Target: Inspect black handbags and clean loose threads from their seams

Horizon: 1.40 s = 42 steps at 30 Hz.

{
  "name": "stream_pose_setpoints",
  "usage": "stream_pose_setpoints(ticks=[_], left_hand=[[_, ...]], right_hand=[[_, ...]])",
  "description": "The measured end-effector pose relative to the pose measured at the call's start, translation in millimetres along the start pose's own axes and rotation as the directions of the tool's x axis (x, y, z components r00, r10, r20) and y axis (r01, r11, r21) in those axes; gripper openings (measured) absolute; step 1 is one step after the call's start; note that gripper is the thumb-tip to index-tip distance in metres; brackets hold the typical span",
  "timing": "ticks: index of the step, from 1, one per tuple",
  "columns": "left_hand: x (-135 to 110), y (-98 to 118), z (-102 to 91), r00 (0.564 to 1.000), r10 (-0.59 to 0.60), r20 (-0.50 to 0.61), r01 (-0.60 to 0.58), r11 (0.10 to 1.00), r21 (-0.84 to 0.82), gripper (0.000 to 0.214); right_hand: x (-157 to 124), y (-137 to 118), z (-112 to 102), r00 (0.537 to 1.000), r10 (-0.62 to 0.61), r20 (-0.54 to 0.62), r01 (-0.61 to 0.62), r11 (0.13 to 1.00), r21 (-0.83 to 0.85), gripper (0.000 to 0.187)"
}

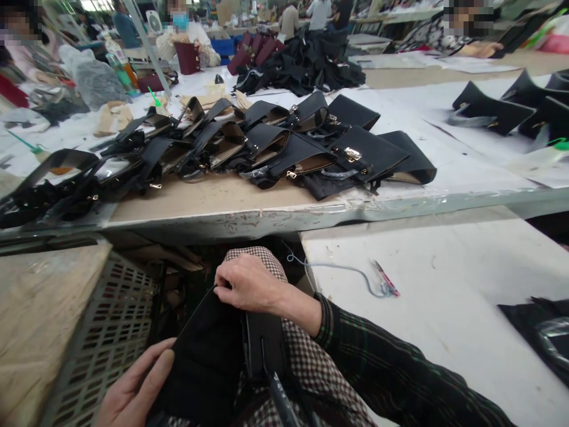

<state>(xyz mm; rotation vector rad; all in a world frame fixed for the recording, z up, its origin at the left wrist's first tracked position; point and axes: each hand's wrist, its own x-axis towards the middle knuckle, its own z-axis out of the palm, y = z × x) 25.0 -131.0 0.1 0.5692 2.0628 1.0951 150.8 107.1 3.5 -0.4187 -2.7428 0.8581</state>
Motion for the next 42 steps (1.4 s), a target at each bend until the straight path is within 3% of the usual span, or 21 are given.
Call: stream_pose_setpoints(ticks=[5,9,14,17,21,31,36,42], left_hand=[[13,3,-3.1,0.984,-0.158,0.087,0.172,0.967,-0.186,0.042],[20,2,-0.5,0.976,-0.186,0.11,0.207,0.949,-0.238,0.035],[29,-6,-0.4,0.988,-0.118,0.098,0.133,0.978,-0.164,0.033],[38,-5,-4.1,0.983,-0.059,0.173,0.078,0.991,-0.108,0.036],[43,3,-7.5,0.95,-0.106,0.293,0.138,0.986,-0.092,0.035],[36,2,-10.7,0.965,-0.104,0.241,0.14,0.98,-0.139,0.03],[41,9,-8.8,0.936,-0.115,0.332,0.169,0.976,-0.139,0.032],[45,17,-0.3,0.953,0.021,0.303,-0.04,0.998,0.057,0.026]], right_hand=[[16,1,6,0.995,0.059,0.075,-0.059,0.998,-0.015,0.006],[22,4,9,0.992,0.052,0.111,-0.051,0.999,-0.008,0.008],[21,5,12,0.99,0.046,0.131,-0.05,0.998,0.023,0.009],[21,4,10,0.989,0.052,0.139,-0.055,0.998,0.022,0.008],[20,6,4,0.99,0.042,0.133,-0.052,0.996,0.072,0.008],[17,9,-4,0.979,-0.064,0.195,0.018,0.972,0.233,0.006],[17,9,-1,0.985,-0.035,0.17,0.0,0.979,0.205,0.005],[15,9,5,0.992,0.004,0.127,-0.021,0.991,0.134,0.007]])
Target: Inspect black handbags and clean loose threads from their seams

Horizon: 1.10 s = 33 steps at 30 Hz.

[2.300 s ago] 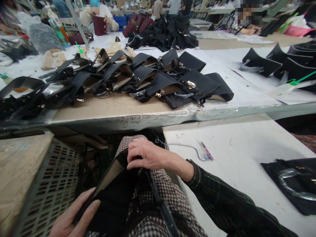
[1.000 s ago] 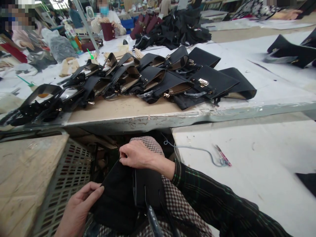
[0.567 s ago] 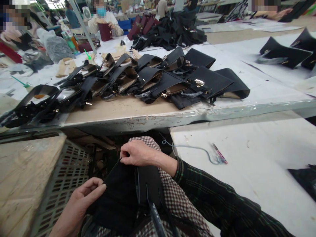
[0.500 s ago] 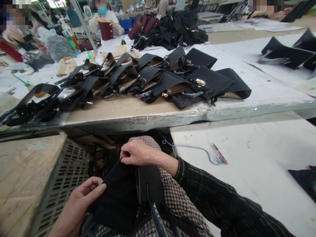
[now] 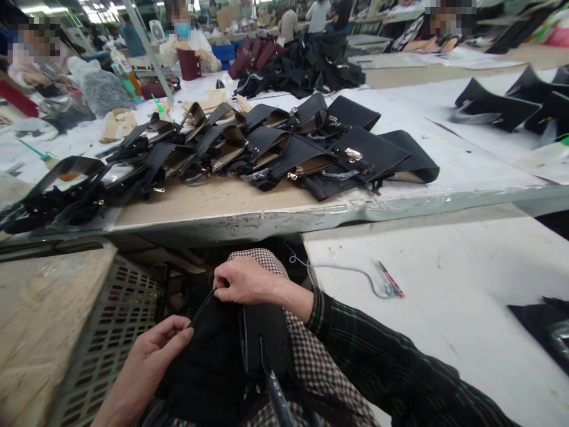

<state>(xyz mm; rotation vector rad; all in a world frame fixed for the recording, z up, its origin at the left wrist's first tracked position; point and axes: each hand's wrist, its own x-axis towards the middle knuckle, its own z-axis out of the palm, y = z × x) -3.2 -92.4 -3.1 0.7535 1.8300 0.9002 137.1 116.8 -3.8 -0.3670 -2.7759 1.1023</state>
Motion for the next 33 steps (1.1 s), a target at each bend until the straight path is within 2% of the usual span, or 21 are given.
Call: stream_pose_setpoints(ticks=[4,7,12,16,19,22,25,28,33], left_hand=[[3,0,1.3,0.999,0.036,0.011,-0.037,0.99,0.138,0.028],[5,1,2.2,0.999,0.039,0.018,-0.041,0.983,0.176,0.028],[5,2,4.5,0.996,0.068,-0.051,-0.06,0.989,0.136,0.033],[6,-3,3.1,0.999,0.033,0.009,-0.034,0.992,0.119,0.034],[9,-4,4.2,0.999,0.032,-0.007,-0.032,0.995,0.1,0.04],[13,6,7.8,0.999,0.049,-0.007,-0.048,0.989,0.141,0.046],[20,26,12.3,0.994,0.091,0.06,-0.101,0.973,0.206,0.038],[30,43,17.2,0.989,0.129,0.074,-0.144,0.956,0.257,0.031],[43,46,24.4,0.988,0.145,0.043,-0.151,0.948,0.279,0.032]], right_hand=[[-1,0,3,1.0,0.01,-0.015,-0.01,0.999,-0.046,0.007],[-2,1,3,1.0,0.014,-0.018,-0.016,0.997,-0.077,0.007],[-2,2,1,1.0,0.023,-0.003,-0.023,0.997,-0.076,0.011],[-2,2,-1,0.999,0.041,0.01,-0.041,0.998,-0.049,0.011],[-3,2,-1,0.999,0.033,0.0,-0.033,0.998,-0.056,0.012],[-4,3,2,0.999,0.025,-0.029,-0.028,0.996,-0.09,0.013],[-7,1,2,0.998,0.047,-0.051,-0.053,0.993,-0.107,0.013],[-10,-1,1,0.996,0.069,-0.059,-0.074,0.992,-0.101,0.011],[-12,-5,2,0.994,0.076,-0.074,-0.084,0.99,-0.112,0.01]])
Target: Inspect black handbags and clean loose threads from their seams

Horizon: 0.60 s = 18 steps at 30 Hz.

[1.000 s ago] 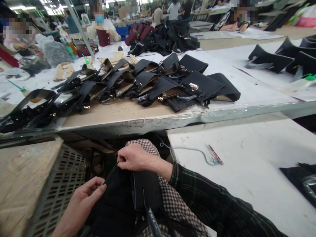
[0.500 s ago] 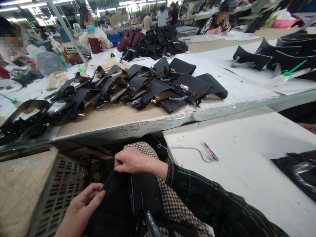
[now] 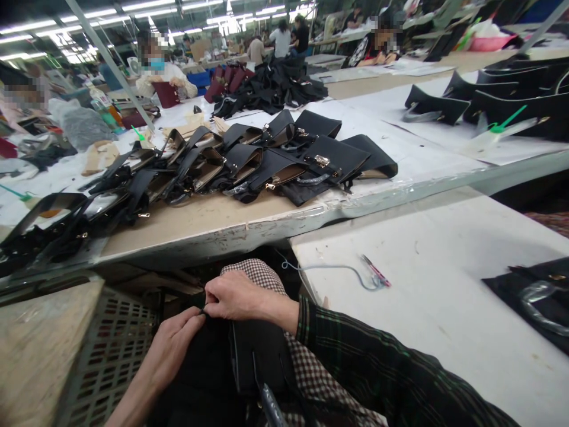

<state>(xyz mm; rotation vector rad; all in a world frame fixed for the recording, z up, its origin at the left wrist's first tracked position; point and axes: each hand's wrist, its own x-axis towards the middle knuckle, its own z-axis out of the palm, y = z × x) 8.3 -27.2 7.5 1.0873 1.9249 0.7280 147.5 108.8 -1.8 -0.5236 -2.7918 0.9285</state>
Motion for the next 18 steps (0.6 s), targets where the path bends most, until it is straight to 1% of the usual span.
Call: stream_pose_setpoints(ticks=[3,6,8,10,14,16,18], left_hand=[[-7,-4,1.5,0.999,-0.036,0.024,0.036,0.999,-0.03,0.03],[-25,-7,-0.1,0.995,-0.09,0.052,0.095,0.991,-0.092,0.029],[-40,-12,-1.4,0.992,-0.12,0.037,0.124,0.981,-0.149,0.03],[-55,-19,-2.6,0.993,-0.114,0.01,0.114,0.977,-0.179,0.031],[-81,-38,-8.0,0.996,-0.088,-0.011,0.085,0.982,-0.168,0.029],[-87,-45,-13.3,0.994,-0.106,-0.02,0.101,0.98,-0.172,0.025],[-84,-47,-19.1,0.996,-0.09,-0.013,0.086,0.983,-0.163,0.026]], right_hand=[[0,-2,2,1.0,-0.004,0.005,0.004,1.0,0.0,0.01],[0,-1,3,1.0,-0.017,-0.002,0.017,1.0,0.004,0.01],[0,-1,5,1.0,-0.026,-0.003,0.026,1.0,0.007,0.01],[0,0,6,1.0,-0.03,-0.003,0.03,1.0,0.008,0.011],[2,-2,7,0.999,-0.027,0.02,0.026,1.0,0.015,0.011],[3,-5,7,0.999,-0.017,0.035,0.016,1.0,0.008,0.01],[3,-7,7,0.999,-0.002,0.037,0.002,1.0,-0.001,0.01]])
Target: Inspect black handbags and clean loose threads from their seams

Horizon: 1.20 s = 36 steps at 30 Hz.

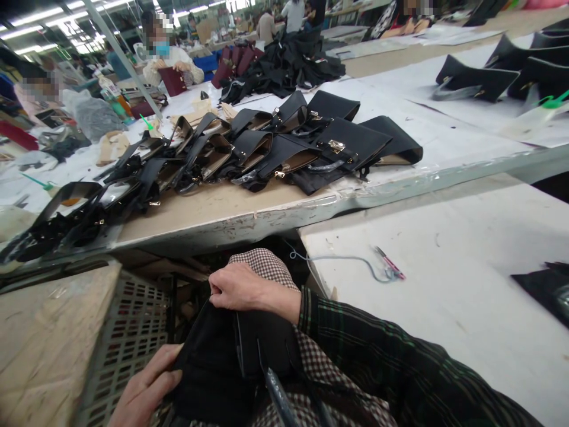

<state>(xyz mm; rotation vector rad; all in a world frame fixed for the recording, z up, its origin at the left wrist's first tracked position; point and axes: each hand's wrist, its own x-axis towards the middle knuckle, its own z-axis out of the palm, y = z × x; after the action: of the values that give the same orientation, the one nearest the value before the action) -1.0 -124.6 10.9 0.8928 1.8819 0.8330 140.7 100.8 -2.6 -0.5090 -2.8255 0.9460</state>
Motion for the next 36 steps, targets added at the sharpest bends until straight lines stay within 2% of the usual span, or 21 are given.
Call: stream_pose_setpoints(ticks=[3,6,10,13,15,17,19,22,25,27,29,31,32,34,35,36], left_hand=[[23,10,-2.2,0.999,0.045,0.024,-0.046,0.999,0.021,0.033],[59,24,6.6,0.995,0.087,0.047,-0.086,0.996,-0.005,0.029],[93,31,20.0,0.981,0.18,0.071,-0.179,0.984,-0.019,0.026],[96,29,21.9,0.976,0.214,0.047,-0.215,0.977,0.015,0.029],[94,27,22.6,0.974,0.223,0.032,-0.224,0.974,0.037,0.03],[92,29,26.0,0.974,0.224,0.031,-0.225,0.973,0.05,0.03],[92,33,32.1,0.974,0.221,0.056,-0.224,0.973,0.052,0.027],[94,41,40.0,0.965,0.217,0.149,-0.227,0.972,0.054,0.022],[92,52,35.2,0.949,0.207,0.239,-0.233,0.969,0.084,0.024],[87,63,22.6,0.94,0.2,0.277,-0.238,0.965,0.11,0.026],[80,79,5.4,0.926,0.191,0.327,-0.256,0.952,0.169,0.027],[72,98,-10.6,0.893,0.162,0.42,-0.302,0.907,0.294,0.024],[69,106,-16.6,0.862,0.14,0.487,-0.339,0.874,0.349,0.019],[64,116,-22.2,0.759,0.046,0.65,-0.383,0.839,0.387,0.014],[64,118,-21.8,0.717,0.009,0.697,-0.391,0.832,0.392,0.014],[65,116,-19.7,0.699,-0.019,0.715,-0.387,0.831,0.4,0.015]], right_hand=[[1,-6,0,1.0,0.015,0.006,-0.015,1.0,-0.01,0.011],[3,-8,0,0.998,0.054,-0.014,-0.054,0.998,0.017,0.009],[0,1,-10,0.989,0.124,-0.08,-0.106,0.973,0.203,0.024],[-26,-2,-26,0.976,0.108,-0.187,-0.063,0.971,0.232,0.04],[-56,-16,-32,0.966,0.094,-0.241,-0.049,0.981,0.185,0.063],[-88,-37,-29,0.977,0.1,-0.189,-0.067,0.982,0.175,0.086],[-114,-57,-18,0.976,0.144,-0.163,-0.117,0.979,0.165,0.098],[-134,-65,0,0.93,0.288,-0.23,-0.241,0.947,0.211,0.089],[-143,-50,-3,0.846,0.398,-0.354,-0.295,0.904,0.309,0.076],[-151,-35,-19,0.847,0.407,-0.342,-0.265,0.881,0.393,0.073],[-162,-21,-39,0.887,0.382,-0.26,-0.219,0.843,0.492,0.071],[-171,-9,-56,0.933,0.322,-0.163,-0.177,0.803,0.569,0.07],[-174,-4,-61,0.954,0.278,-0.111,-0.161,0.789,0.593,0.07],[-175,6,-64,0.981,0.195,-0.013,-0.144,0.767,0.625,0.071],[-174,10,-62,0.985,0.169,0.023,-0.146,0.765,0.628,0.07],[-172,15,-58,0.986,0.16,0.045,-0.152,0.764,0.627,0.068]])
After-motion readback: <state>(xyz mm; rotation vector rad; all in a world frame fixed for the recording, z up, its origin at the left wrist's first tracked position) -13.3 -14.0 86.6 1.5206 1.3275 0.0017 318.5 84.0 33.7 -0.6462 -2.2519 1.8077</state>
